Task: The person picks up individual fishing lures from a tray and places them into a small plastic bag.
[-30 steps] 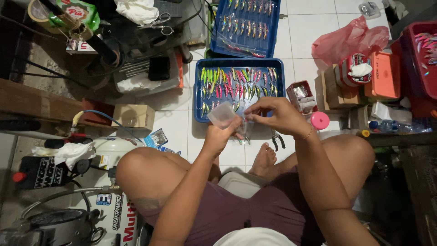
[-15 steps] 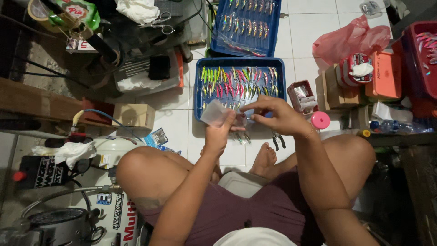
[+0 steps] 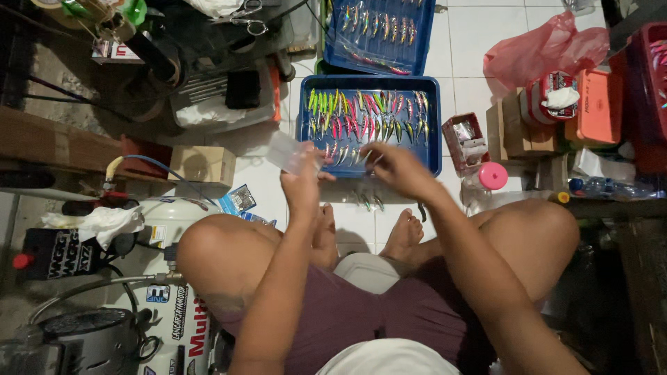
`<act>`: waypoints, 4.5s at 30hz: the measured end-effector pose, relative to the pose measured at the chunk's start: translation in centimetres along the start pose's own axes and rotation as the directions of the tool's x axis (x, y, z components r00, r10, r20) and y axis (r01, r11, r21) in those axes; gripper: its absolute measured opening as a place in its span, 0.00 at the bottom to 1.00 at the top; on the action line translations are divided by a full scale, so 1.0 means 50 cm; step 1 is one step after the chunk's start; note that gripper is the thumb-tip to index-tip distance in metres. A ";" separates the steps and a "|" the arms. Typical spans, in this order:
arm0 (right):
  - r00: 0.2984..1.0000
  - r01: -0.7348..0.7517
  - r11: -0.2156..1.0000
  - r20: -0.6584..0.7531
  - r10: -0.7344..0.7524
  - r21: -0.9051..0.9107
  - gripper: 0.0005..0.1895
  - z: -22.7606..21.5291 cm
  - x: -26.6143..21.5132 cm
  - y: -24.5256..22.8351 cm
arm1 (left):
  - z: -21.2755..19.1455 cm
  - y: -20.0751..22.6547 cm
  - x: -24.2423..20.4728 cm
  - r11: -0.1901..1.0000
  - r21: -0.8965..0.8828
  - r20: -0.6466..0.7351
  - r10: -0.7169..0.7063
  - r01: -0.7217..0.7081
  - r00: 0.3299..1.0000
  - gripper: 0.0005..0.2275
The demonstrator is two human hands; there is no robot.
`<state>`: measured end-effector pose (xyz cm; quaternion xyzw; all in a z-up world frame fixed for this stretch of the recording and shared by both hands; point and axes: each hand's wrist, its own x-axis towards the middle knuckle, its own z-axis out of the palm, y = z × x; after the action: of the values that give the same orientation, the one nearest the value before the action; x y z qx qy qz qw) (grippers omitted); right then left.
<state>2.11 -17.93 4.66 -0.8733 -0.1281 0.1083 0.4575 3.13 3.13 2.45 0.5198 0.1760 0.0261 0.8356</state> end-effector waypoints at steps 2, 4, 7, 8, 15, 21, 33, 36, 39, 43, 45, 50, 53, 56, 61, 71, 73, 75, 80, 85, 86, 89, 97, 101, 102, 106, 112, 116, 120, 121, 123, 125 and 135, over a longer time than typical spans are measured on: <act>0.986 -0.107 0.991 0.134 0.096 0.075 0.17 0.082 0.016 0.058 | 0.001 0.021 -0.009 0.997 -0.073 0.015 0.016 -0.014 1.000 0.09; 0.945 -0.223 0.965 0.274 0.181 0.134 0.12 0.212 0.032 0.226 | 0.010 0.038 -0.019 0.989 -0.147 0.028 0.030 -0.026 0.999 0.10; 0.922 -0.324 0.896 0.313 0.228 0.303 0.08 0.422 0.066 0.464 | 0.014 0.043 -0.030 0.987 -0.136 0.003 0.090 -0.089 0.996 0.06; 0.907 -0.387 0.910 0.238 0.347 0.148 0.12 0.434 0.066 0.463 | 0.010 0.030 -0.025 0.987 -0.121 0.020 0.112 -0.109 0.994 0.06; 0.816 -0.578 0.815 -0.004 0.578 -0.038 0.18 0.430 0.088 0.401 | 0.023 0.021 -0.029 0.978 -0.201 0.024 0.068 -0.062 0.997 0.08; 0.528 -0.748 0.578 -0.234 0.816 0.326 0.20 0.493 0.040 0.716 | 0.016 0.010 -0.025 0.974 -0.228 0.031 0.021 -0.013 0.999 0.08; 0.609 -0.793 0.592 -0.159 0.777 -0.141 0.31 0.391 -0.026 0.458 | 0.009 0.001 -0.023 0.978 -0.206 0.078 0.003 0.013 0.997 0.08; 0.509 -0.849 0.446 -0.210 0.835 -0.285 0.28 0.383 -0.027 0.491 | 0.008 -0.003 -0.026 0.974 -0.224 0.083 -0.003 0.022 0.997 0.08; 0.524 -0.843 0.464 -0.221 0.822 -0.273 0.17 0.293 -0.022 0.342 | 0.017 0.008 -0.029 0.970 -0.242 0.045 0.016 -0.004 0.999 0.07; 0.547 -0.824 0.462 -0.249 0.799 -0.326 0.12 0.340 -0.002 0.424 | 0.019 0.014 -0.030 0.971 -0.234 -0.010 0.056 -0.056 0.998 0.07; 0.768 -0.639 0.750 -0.096 0.633 -0.171 0.19 0.377 0.007 0.424 | 0.017 0.016 -0.028 0.972 -0.226 -0.007 0.062 -0.062 0.998 0.07; 0.905 -0.033 0.674 0.264 0.334 -0.738 0.22 0.436 0.003 0.373 | 0.007 0.024 -0.024 0.970 -0.236 0.013 0.065 -0.060 0.998 0.08; 0.927 0.032 0.720 0.290 0.238 -0.693 0.26 0.450 -0.004 0.411 | 0.005 0.035 -0.023 0.974 -0.214 0.004 0.082 -0.079 0.997 0.09; 0.906 0.072 0.759 0.361 0.221 -0.647 0.26 0.430 -0.002 0.416 | 0.008 0.043 -0.024 0.980 -0.150 -0.038 0.127 -0.131 0.991 0.09; 0.878 -0.139 0.802 0.303 0.371 -0.580 0.16 0.403 0.047 0.336 | 0.008 0.055 -0.022 0.968 -0.144 -0.114 0.190 -0.205 0.975 0.08; 0.729 -0.470 0.880 -0.534 0.428 0.064 0.12 0.211 0.180 0.522 | 0.012 0.066 -0.030 0.966 -0.172 -0.111 0.177 -0.195 0.978 0.07; 0.724 -0.493 0.869 -0.539 0.430 0.032 0.13 0.203 0.183 0.557 | 0.015 0.056 -0.027 0.966 -0.180 -0.118 0.166 -0.186 0.979 0.07; 0.730 -0.529 0.849 -0.517 0.448 -0.012 0.14 0.207 0.185 0.594 | 0.019 0.043 -0.025 0.966 -0.211 -0.101 0.128 -0.147 0.987 0.06; 0.721 -0.553 0.833 -0.511 0.467 -0.019 0.13 0.215 0.201 0.559 | 0.039 0.050 -0.038 0.965 -0.224 -0.111 0.111 -0.134 0.988 0.07; 0.688 -0.608 0.794 -0.508 0.519 -0.013 0.11 0.221 0.201 0.592 | 0.034 0.031 -0.038 0.946 -0.296 -0.149 0.092 -0.133 0.985 0.08; 0.676 -0.618 0.786 -0.518 0.524 -0.010 0.10 0.222 0.197 0.596 | 0.035 0.036 -0.039 0.958 -0.255 -0.152 0.098 -0.135 0.983 0.08; 0.660 -0.631 0.775 -0.522 0.540 0.004 0.10 0.223 0.181 0.627 | 0.038 0.047 -0.041 0.968 -0.210 -0.161 0.105 -0.138 0.981 0.07; 0.673 -0.607 0.791 -0.482 0.561 0.074 0.11 0.198 0.150 0.602 | 0.036 0.034 -0.035 0.965 -0.226 -0.154 0.100 -0.133 0.983 0.10; 0.677 -0.546 0.832 -0.530 0.510 0.104 0.08 0.181 0.148 0.601 | 0.024 0.006 -0.016 0.961 -0.224 -0.145 0.133 -0.163 0.981 0.09; 0.677 -0.523 0.845 -0.545 0.494 0.116 0.07 0.177 0.143 0.603 | 0.019 -0.004 -0.010 0.963 -0.207 -0.144 0.145 -0.173 0.979 0.09; 0.698 -0.435 0.892 -0.581 0.420 0.122 0.10 0.159 0.122 0.592 | 0.033 0.035 -0.025 0.979 -0.168 -0.164 0.091 -0.119 0.982 0.08; 0.746 -0.220 0.963 -0.610 0.268 0.154 0.10 0.086 0.135 0.399 | 0.041 0.051 -0.035 0.970 -0.204 -0.189 0.094 -0.132 0.978 0.09; 0.778 0.093 0.981 -0.627 0.033 0.168 0.09 -0.022 0.115 0.148 | 0.035 0.021 -0.035 0.993 -0.095 -0.063 0.069 -0.075 0.996 0.09; 0.794 0.398 0.888 -0.571 -0.208 0.231 0.10 -0.117 0.050 -0.044 | 0.037 -0.043 -0.032 0.998 -0.036 0.092 0.054 -0.051 0.994 0.10; 0.792 0.398 0.889 -0.574 -0.208 0.227 0.10 -0.124 0.027 -0.080 | 0.040 -0.044 -0.040 0.998 -0.037 0.096 0.054 -0.051 0.994 0.10; 0.775 0.415 0.904 -0.561 -0.291 0.105 0.11 -0.139 -0.020 -0.150 | 0.049 -0.048 -0.055 0.991 0.047 0.189 0.114 -0.125 0.975 0.05; 0.777 0.417 0.902 -0.558 -0.292 0.110 0.11 -0.132 -0.047 -0.132 | 0.049 -0.056 -0.066 0.973 0.136 0.265 0.145 -0.186 0.953 0.06; 0.768 0.486 0.801 -0.607 -0.201 0.350 0.11 -0.094 -0.080 -0.099 | 0.055 -0.073 -0.086 0.868 0.287 0.441 0.255 -0.405 0.861 0.04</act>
<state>-0.83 -20.13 11.69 -0.6819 -0.1251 -0.2030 0.6915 -0.50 -1.89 1.49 0.6850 -0.0849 0.0342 0.7227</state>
